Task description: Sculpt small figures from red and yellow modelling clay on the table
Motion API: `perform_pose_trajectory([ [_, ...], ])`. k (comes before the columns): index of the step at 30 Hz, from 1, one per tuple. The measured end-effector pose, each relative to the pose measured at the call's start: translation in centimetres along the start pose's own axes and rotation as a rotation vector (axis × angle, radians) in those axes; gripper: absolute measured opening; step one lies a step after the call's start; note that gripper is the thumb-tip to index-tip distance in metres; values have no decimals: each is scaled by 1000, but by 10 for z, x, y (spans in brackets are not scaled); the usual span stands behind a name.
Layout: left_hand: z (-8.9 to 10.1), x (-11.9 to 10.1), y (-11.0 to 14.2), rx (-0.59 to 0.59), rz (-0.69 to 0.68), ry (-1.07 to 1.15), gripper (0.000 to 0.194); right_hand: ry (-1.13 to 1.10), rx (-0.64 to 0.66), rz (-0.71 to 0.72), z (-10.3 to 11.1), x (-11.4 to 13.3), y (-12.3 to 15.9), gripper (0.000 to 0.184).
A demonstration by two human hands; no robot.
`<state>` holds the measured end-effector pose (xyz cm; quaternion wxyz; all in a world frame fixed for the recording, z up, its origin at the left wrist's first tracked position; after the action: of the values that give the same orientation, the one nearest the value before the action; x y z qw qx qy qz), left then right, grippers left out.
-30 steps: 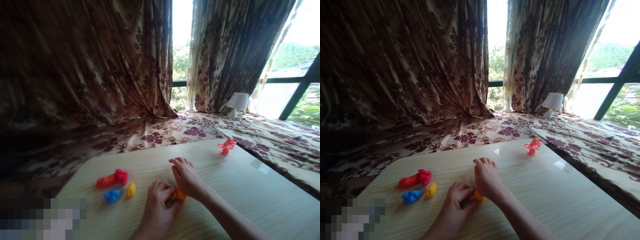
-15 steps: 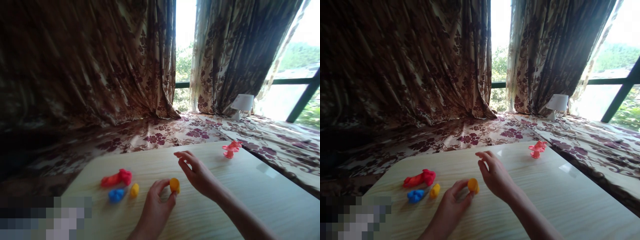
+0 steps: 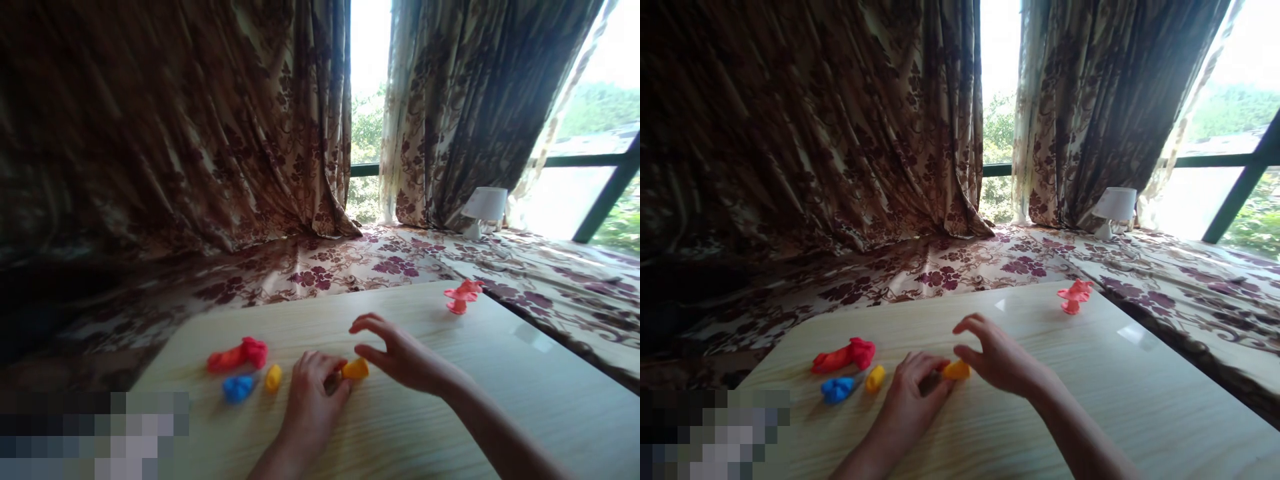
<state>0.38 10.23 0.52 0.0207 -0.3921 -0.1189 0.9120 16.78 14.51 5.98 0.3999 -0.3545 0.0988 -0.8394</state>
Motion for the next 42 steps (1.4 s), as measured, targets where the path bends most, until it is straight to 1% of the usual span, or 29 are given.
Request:
perform_pose_trajectory([
  [2, 1, 1, -1, -22, -4, 7, 19, 98, -132, -12, -4, 4, -13, 27],
  [3, 5, 1, -2, -49, -11, 18, 21, 154, -156, -21, -10, 6, -19, 30],
  [4, 11, 1, -3, -90, -21, 30, 22, 205, -147, -37, -19, 7, -24, 32],
  [6, 27, -1, -7, -241, -46, 53, 22, 305, -59, -63, -40, 9, -30, 37],
  [8, 43, -3, -10, -405, -77, 66, 21, 377, 28, -88, -59, 10, -25, 39],
  [10, 50, -2, -12, -475, -77, 81, 21, 429, 98, -78, -68, 14, -10, 42],
  [12, 45, 2, -12, -433, -83, 82, 25, 454, 169, -28, -68, 21, 13, 45],
  [14, 32, 8, -12, -334, -63, 30, 31, 450, 257, 48, -63, 30, 34, 47],
  [16, 20, 11, -12, -236, -70, -107, 36, 441, 341, 95, -58, 34, 44, 51],
  [17, 16, 12, -11, -203, -81, -190, 36, 447, 358, 93, -58, 34, 43, 51],
  [18, 13, 12, -11, -177, -96, -268, 36, 459, 356, 77, -58, 33, 38, 51],
  [20, 13, 10, -10, -145, -111, -384, 32, 497, 304, 5, -61, 27, 20, 48],
  [22, 15, 9, -9, -121, -89, -435, 29, 527, 240, -69, -65, 22, 6, 45],
  [23, 16, 9, -9, -113, -68, -446, 28, 532, 224, -80, -66, 20, 4, 44],
  [25, 17, 11, -9, -114, -31, -455, 28, 520, 228, -31, -68, 21, 15, 44],
  [28, 16, 14, -10, -122, -7, -464, 29, 462, 281, 130, -66, 25, 48, 47],
  [30, 14, 15, -11, -122, -4, -471, 29, 448, 294, 159, -64, 26, 56, 49],
  [32, 13, 15, -12, -122, -7, -483, 29, 469, 282, 101, -64, 25, 43, 46],
  [34, 13, 14, -12, -121, -7, -498, 29, 511, 255, -2, -65, 22, 22, 44],
  [35, 13, 14, -12, -123, -6, -503, 29, 532, 244, -64, -66, 21, 14, 43],
  [36, 13, 14, -12, -126, -6, -506, 29, 543, 244, -90, -66, 20, 11, 43],
  [37, 13, 14, -12, -131, -6, -507, 29, 547, 248, -69, -67, 21, 14, 43],
  [38, 13, 14, -12, -137, -6, -507, 30, 543, 262, -5, -68, 23, 23, 44],
  [39, 13, 13, -12, -141, -7, -504, 30, 537, 270, 63, -68, 25, 36, 46],
  [41, 13, 13, -12, -146, -6, -500, 31, 502, 319, 219, -68, 29, 64, 55],
  [42, 13, 12, -12, -147, -6, -500, 31, 491, 337, 266, -68, 30, 73, 58],
])
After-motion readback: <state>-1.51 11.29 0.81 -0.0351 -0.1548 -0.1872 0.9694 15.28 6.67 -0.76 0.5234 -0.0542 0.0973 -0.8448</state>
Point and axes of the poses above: each hand's wrist, its own y-axis away from the middle knuckle, its own z-axis out of the back of the hand, x = y × z, the point moved 1 cm from there along -y, towards the middle knuckle, and after that the axes turned 12 degrees about z, right-handed, at the moved point
